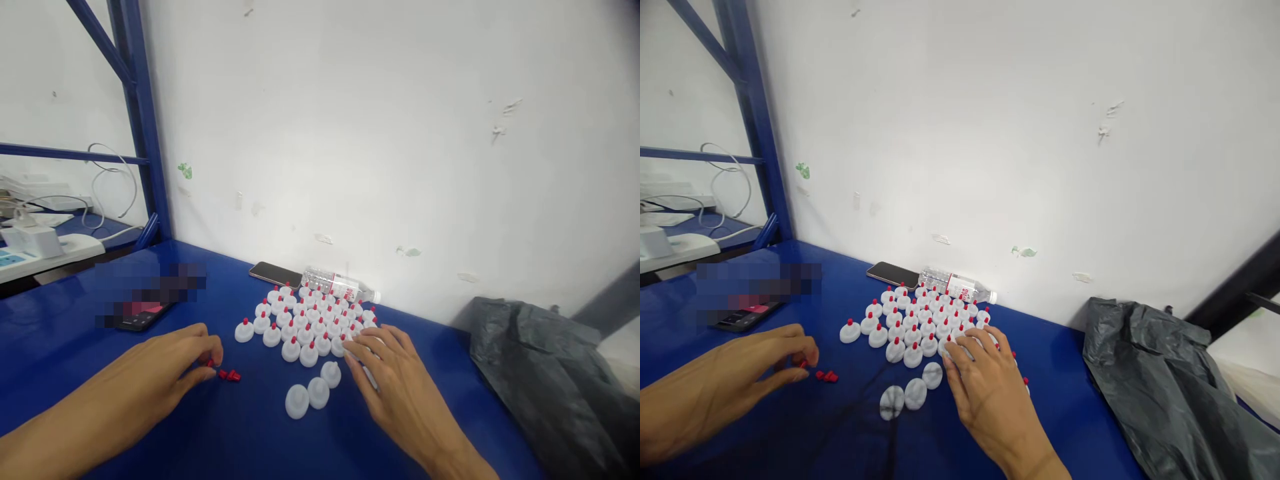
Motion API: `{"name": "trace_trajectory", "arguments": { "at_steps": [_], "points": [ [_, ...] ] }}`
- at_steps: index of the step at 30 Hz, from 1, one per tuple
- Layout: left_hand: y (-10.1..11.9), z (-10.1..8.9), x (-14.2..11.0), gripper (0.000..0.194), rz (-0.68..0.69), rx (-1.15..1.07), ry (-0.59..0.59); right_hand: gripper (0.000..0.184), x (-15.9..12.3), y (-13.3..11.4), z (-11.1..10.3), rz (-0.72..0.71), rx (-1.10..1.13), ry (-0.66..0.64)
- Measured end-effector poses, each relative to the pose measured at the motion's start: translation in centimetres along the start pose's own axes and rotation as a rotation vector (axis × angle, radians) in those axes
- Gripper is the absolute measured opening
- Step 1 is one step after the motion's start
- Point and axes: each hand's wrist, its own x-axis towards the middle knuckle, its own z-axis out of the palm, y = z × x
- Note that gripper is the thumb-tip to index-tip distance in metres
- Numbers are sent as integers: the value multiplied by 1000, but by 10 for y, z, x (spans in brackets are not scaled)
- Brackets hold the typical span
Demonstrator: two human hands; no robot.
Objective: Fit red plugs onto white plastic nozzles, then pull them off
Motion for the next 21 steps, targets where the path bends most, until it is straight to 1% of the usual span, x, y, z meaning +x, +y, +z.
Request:
{"name": "trace_trajectory", "arguments": {
  "at_steps": [3,5,7,11,14,19,21],
  "points": [
    [-7,7,0,17,13,1,-97,17,1,0,-2,-28,-22,-61],
    [-7,10,0,18,-4,-1,-100,16,1,0,-2,-50,-36,-75],
    [-3,11,0,23,-15,3,-81,15,1,-1,-1,-67,-52,-79],
    [8,10,1,29,-36,40,-41,16,0,0,-1,-44,-54,-116],
    [15,9,4,29,-47,51,-64,18,0,3,-5,-14,-63,-125],
    [22,5,7,29,-62,74,-135,16,-2,16,-11,72,-185,-73],
    [21,4,6,29,-64,70,-117,14,-5,21,-11,75,-219,-82]
  ]
}}
